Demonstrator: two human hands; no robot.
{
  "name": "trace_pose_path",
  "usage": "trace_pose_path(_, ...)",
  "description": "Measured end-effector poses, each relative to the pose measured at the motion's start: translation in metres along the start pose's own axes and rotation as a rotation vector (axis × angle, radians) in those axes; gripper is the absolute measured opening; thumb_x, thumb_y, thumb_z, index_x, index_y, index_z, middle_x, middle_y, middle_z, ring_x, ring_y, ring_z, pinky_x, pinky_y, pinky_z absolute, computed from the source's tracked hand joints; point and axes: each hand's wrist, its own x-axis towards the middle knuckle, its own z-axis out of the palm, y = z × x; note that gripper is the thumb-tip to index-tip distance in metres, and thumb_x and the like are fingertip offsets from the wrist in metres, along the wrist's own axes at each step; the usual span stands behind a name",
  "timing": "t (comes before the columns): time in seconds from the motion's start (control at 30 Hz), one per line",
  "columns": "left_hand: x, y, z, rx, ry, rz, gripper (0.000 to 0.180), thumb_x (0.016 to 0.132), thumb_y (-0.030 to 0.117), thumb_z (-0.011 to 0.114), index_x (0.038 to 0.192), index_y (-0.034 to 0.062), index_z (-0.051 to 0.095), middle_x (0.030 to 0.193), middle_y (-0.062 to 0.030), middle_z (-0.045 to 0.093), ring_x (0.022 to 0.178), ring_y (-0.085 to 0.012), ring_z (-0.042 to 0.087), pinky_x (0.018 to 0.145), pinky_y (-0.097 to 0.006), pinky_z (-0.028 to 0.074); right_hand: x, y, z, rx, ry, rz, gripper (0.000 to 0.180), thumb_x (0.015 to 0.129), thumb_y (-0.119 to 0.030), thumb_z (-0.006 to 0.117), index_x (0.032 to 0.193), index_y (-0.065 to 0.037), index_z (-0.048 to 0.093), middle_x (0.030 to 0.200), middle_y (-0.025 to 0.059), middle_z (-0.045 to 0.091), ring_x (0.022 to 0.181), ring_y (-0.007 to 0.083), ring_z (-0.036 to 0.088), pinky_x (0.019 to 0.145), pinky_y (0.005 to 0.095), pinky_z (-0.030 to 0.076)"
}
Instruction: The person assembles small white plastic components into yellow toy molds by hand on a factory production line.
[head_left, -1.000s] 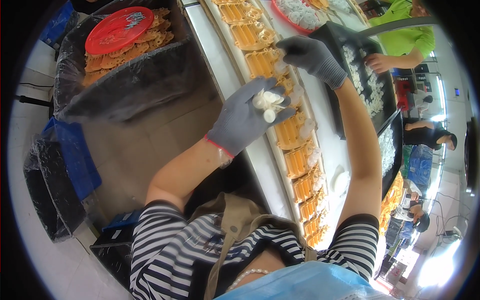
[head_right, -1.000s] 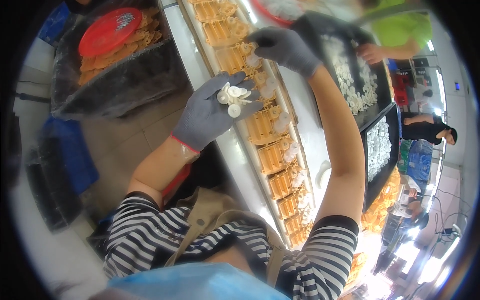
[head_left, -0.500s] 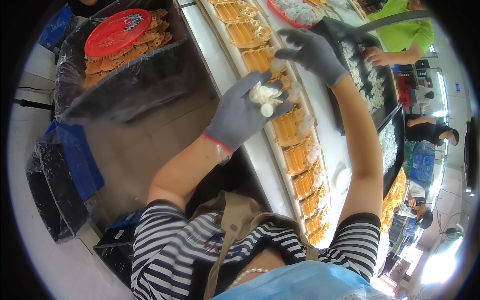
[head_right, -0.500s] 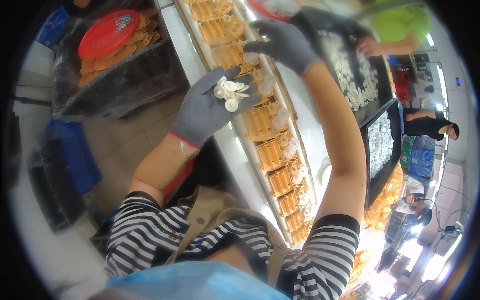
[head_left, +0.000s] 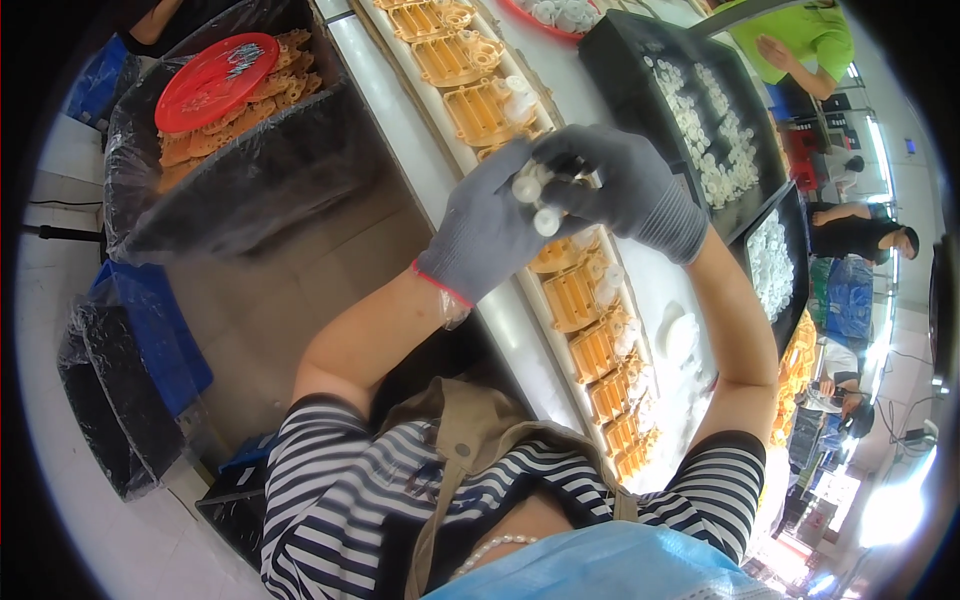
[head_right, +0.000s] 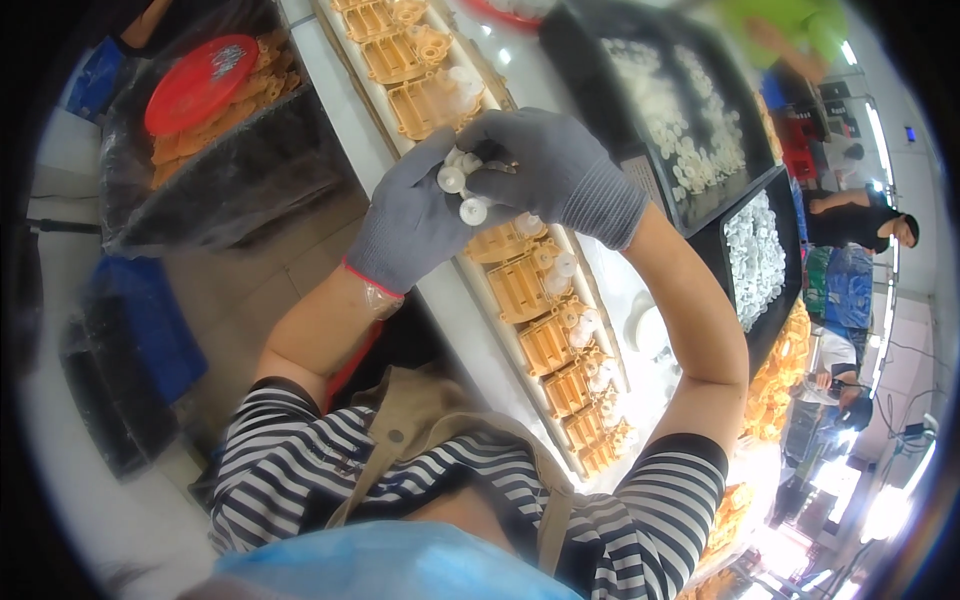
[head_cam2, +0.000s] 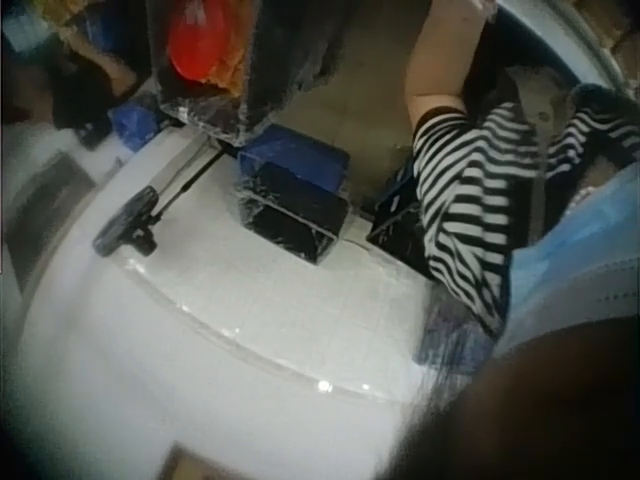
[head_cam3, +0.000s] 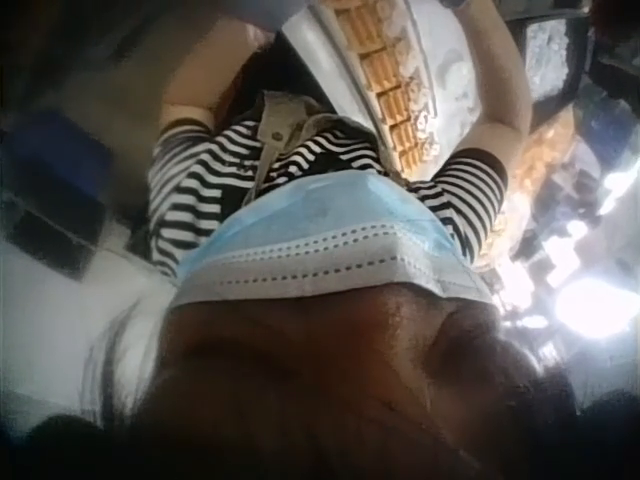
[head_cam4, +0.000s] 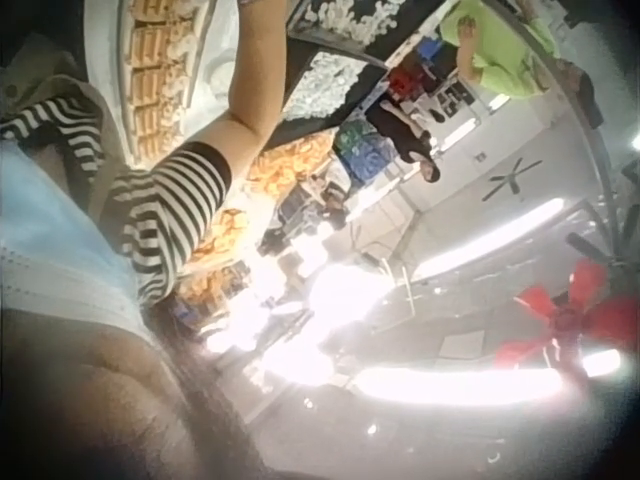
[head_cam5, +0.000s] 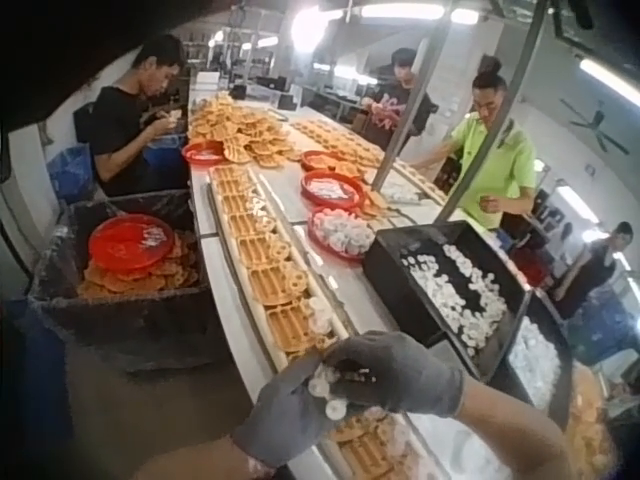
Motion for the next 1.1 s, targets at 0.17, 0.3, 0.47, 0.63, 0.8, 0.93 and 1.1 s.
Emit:
trace_pose_path(0.17,-0.003,-0.005,0.005,-0.447,-0.041,-0.096,0.041,0.104,0.024,0.036,0.135,-0.0033,0.04,0.13,-0.0201,0.05,0.123,-0.0299,0.051,0.107,-0.048,0.044,-0.01,0.013,0.002,0.252,0.081,-0.037,0.027,0.083,-0.012,0.071,0.109,-0.006,0.068,0.099,0.009,0.068,0.087,0.0183,0.069,0.084,0.0307,0.055)
trace_pose_path(0.3,-0.012,-0.006,0.006,-0.485,-0.029,-0.146,0.042,0.104,0.024,0.037,0.135,-0.004,0.04,0.132,-0.02,0.049,0.123,-0.0303,0.051,0.109,-0.049,0.043,-0.022,0.02,0.002,0.279,0.16,-0.1,0.019,0.081,-0.006,0.07,0.101,-0.006,0.068,0.099,0.0086,0.068,0.089,0.0194,0.069,0.083,0.0304,0.055)
trace_pose_path(0.47,-0.021,-0.011,0.004,-0.521,0.052,-0.236,0.026,0.101,0.026,0.042,0.113,0.0059,0.053,0.116,-0.0091,0.056,0.109,-0.024,0.058,0.1,-0.048,0.048,-0.039,0.017,0.0,-0.099,0.192,-0.237,0.015,0.077,-0.005,0.072,0.09,-0.007,0.065,0.091,0.0078,0.067,0.085,0.0225,0.067,0.076,0.0334,0.054)
trace_pose_path(0.63,-0.028,-0.008,0.003,-0.387,0.031,-0.186,0.028,0.099,0.024,0.047,0.116,0.003,0.052,0.113,-0.0108,0.057,0.106,-0.0267,0.059,0.099,-0.049,0.047,-0.025,0.029,0.005,-0.282,0.166,-0.234,0.022,0.078,-0.008,0.07,0.1,-0.009,0.067,0.089,0.0063,0.065,0.084,0.0214,0.064,0.075,0.0343,0.052)
trace_pose_path(0.8,-0.023,-0.009,-0.001,-0.494,0.127,-0.233,0.034,0.097,0.025,0.051,0.119,-0.0006,0.051,0.109,-0.0126,0.058,0.104,-0.0284,0.058,0.099,-0.049,0.046,-0.002,0.07,0.022,0.225,0.208,-0.004,0.032,0.087,-0.013,0.066,0.119,-0.011,0.066,0.104,0.0066,0.066,0.088,0.0156,0.062,0.08,0.0289,0.05)
trace_pose_path(0.93,-0.025,-0.01,-0.002,-0.473,0.116,-0.188,0.035,0.096,0.026,0.052,0.119,-0.0005,0.051,0.106,-0.0121,0.057,0.102,-0.029,0.058,0.098,-0.048,0.047,0.012,0.088,0.036,0.506,0.167,0.084,0.034,0.09,-0.01,0.064,0.124,-0.009,0.065,0.117,0.0033,0.066,0.1,0.0114,0.06,0.091,0.0258,0.047)
trace_pose_path(1.1,-0.024,-0.011,-0.008,-0.486,0.105,-0.181,0.036,0.096,0.026,0.053,0.12,-0.0008,0.05,0.106,-0.0123,0.056,0.102,-0.0287,0.057,0.098,-0.048,0.047,0.015,0.091,0.04,0.646,0.129,0.099,0.033,0.091,-0.006,0.063,0.124,-0.005,0.064,0.12,0.0041,0.065,0.109,0.0116,0.057,0.099,0.0261,0.044)
